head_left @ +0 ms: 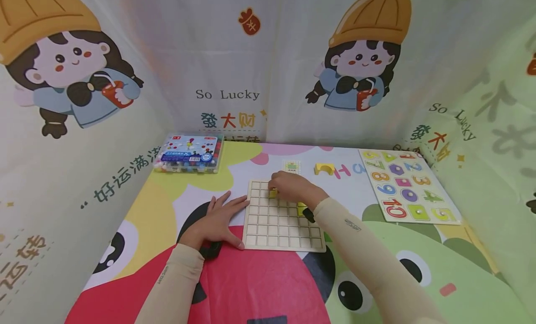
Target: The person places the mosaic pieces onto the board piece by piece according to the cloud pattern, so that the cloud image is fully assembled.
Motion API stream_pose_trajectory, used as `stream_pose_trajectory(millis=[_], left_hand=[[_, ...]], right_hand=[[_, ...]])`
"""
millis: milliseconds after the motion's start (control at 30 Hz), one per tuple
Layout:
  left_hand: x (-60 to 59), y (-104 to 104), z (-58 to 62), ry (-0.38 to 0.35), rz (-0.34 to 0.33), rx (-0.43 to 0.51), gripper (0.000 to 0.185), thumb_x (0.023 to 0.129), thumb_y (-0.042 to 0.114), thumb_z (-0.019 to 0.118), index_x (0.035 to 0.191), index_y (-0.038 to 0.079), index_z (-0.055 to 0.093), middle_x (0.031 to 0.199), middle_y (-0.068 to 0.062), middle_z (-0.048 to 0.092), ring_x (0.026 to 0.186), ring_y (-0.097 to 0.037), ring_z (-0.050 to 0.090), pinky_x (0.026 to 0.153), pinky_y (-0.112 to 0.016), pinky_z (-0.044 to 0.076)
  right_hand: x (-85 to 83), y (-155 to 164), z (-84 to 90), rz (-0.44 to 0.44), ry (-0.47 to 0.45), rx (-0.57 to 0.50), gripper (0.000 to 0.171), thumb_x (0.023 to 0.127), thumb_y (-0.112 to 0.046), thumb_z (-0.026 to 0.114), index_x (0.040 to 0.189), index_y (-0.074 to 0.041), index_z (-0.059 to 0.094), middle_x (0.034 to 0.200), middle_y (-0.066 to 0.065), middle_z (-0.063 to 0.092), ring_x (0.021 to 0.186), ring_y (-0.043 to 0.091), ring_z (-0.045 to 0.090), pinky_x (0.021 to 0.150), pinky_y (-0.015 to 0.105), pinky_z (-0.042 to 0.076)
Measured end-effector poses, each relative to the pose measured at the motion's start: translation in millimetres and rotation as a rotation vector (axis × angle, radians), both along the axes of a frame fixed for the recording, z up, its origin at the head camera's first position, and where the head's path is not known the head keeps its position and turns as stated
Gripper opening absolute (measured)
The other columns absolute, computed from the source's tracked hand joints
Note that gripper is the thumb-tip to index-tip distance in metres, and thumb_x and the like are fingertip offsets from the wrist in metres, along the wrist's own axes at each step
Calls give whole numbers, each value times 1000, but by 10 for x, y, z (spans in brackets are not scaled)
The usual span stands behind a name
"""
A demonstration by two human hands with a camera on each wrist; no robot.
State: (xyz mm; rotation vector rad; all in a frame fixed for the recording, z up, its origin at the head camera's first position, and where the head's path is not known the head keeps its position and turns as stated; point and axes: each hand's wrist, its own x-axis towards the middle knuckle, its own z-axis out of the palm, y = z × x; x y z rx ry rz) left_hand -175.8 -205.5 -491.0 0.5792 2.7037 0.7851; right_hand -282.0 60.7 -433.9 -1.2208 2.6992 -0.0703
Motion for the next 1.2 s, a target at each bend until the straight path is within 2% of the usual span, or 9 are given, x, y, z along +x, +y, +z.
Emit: stream_pose_trajectory(millis=[233,400,700,900,1000,1100,1200], left_hand=[[5,7,-41,6,7,-19,123,62,63,94,166,27,37,176,2,29,165,-41,2,126,-74,-7],[13,0,-34,-3,16,-2,124,61,60,96,166,27,38,176,2,28,165,-41,1,127,-73,-8],[8,8,-25,0,8,0,124,61,60,95,166,27,38,176,2,29,165,-40,2,127,-73,-7],[2,7,-28,2,10,-4,125,61,61,95,166,28,36,176,2,28,165,-39,2,127,-72,-7],[8,8,-26,5,11,1,125,61,60,95,166,27,37,176,1,28,165,-40,2,127,-73,-7],[15,15,-25,8,12,6,125,60,59,96,166,26,38,175,0,29,165,-41,2,126,-73,-7],[21,24,-32,6,17,-2,125,60,59,96,166,28,37,176,2,29,165,-39,2,127,-72,-7]], right_hand=[[245,312,36,-35,-22,-184,29,96,-18,80,124,-11,78,121,6,73,117,23,66,105,42,58],[447,585,28,-143,-53,-288,38,94,-27,83,127,-10,76,125,7,72,123,25,63,107,45,56],[790,1082,-26,-301,-34,-458,41,93,-28,83,128,-8,75,122,8,72,110,26,66,95,47,60],[933,1266,-100,-350,-17,-530,39,91,-25,86,124,-6,77,120,10,72,103,28,67,88,49,62],[954,1316,-135,-358,-2,-545,39,90,-25,86,124,-7,77,118,11,73,97,25,66,81,42,62],[945,1356,-178,-366,11,-541,39,90,-24,87,124,-8,77,114,10,74,90,18,62,73,32,57],[928,1403,-225,-373,10,-539,37,90,-21,86,124,-8,77,111,8,74,85,14,57,70,27,53]])
